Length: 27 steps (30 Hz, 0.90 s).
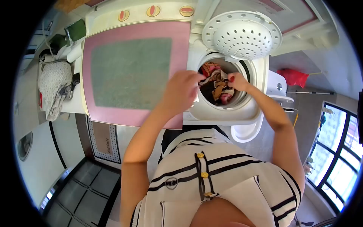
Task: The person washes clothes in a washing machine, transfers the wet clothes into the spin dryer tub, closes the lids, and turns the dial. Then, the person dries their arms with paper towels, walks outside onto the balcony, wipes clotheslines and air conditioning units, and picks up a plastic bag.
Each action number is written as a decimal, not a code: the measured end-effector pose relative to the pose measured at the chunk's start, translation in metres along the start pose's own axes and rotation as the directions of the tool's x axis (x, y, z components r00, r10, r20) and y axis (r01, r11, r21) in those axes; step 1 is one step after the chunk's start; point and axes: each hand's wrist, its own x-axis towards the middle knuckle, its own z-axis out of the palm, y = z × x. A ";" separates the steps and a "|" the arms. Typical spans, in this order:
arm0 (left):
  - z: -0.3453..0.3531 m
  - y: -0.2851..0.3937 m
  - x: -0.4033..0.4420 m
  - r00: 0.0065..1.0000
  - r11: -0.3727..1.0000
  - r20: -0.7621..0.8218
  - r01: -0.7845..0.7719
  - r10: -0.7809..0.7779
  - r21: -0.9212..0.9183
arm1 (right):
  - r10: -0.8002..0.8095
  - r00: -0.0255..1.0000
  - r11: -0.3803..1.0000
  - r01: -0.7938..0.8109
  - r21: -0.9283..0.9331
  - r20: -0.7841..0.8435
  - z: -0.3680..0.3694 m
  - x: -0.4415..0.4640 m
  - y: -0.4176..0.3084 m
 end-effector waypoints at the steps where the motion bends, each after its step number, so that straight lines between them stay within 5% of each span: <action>1: 0.023 -0.002 0.015 0.996 1.000 0.088 0.010 -0.007 -0.025 | -0.011 1.000 0.990 0.013 0.139 -0.015 -0.024 -0.032 -0.020; 5: 0.088 -0.023 0.055 0.874 0.961 0.430 0.126 -0.225 0.247 | -0.292 0.881 0.835 0.424 0.350 -0.371 -0.100 -0.130 -0.104; 7: 0.098 -0.023 0.054 0.799 0.955 0.543 0.123 -0.257 0.272 | -0.074 0.780 0.776 0.436 0.456 -0.621 -0.134 -0.146 -0.119; 8: 0.101 -0.023 0.062 0.765 0.954 0.593 0.091 -0.250 0.286 | -0.009 0.792 0.683 0.451 0.575 -0.610 -0.149 -0.159 -0.131; 12: 0.139 -0.028 0.056 0.914 0.955 0.321 0.287 -0.248 -0.080 | -0.006 0.784 0.510 0.536 0.673 -0.621 -0.173 -0.175 -0.174; 15: 0.156 -0.022 0.069 0.921 0.920 0.197 0.365 -0.336 -0.140 | -0.054 0.748 0.478 0.601 0.641 -0.661 -0.184 -0.192 -0.197; 16: 0.147 -0.012 0.074 0.961 0.911 -0.009 0.260 -0.277 -0.321 | -0.069 0.727 0.489 0.622 0.612 -0.683 -0.191 -0.202 -0.200; 17: 0.138 -0.003 0.081 0.939 0.793 -0.022 0.279 -0.345 -0.541 | -0.221 0.734 0.457 0.660 0.597 -0.642 -0.204 -0.211 -0.199; 21: 0.090 0.044 0.123 0.950 0.708 -0.064 0.183 -0.307 -0.682 | -0.743 0.555 0.283 0.767 0.577 -0.374 -0.282 -0.250 -0.173; 24: 0.043 0.092 0.152 0.968 0.583 -0.165 -0.025 -0.189 -0.812 | -0.806 0.503 0.336 0.822 0.460 -0.311 -0.312 -0.286 -0.171; 27: -0.001 0.134 0.173 0.965 0.628 -0.250 -0.147 -0.077 -0.764 | -0.782 0.497 0.398 0.863 0.311 -0.376 -0.315 -0.308 -0.162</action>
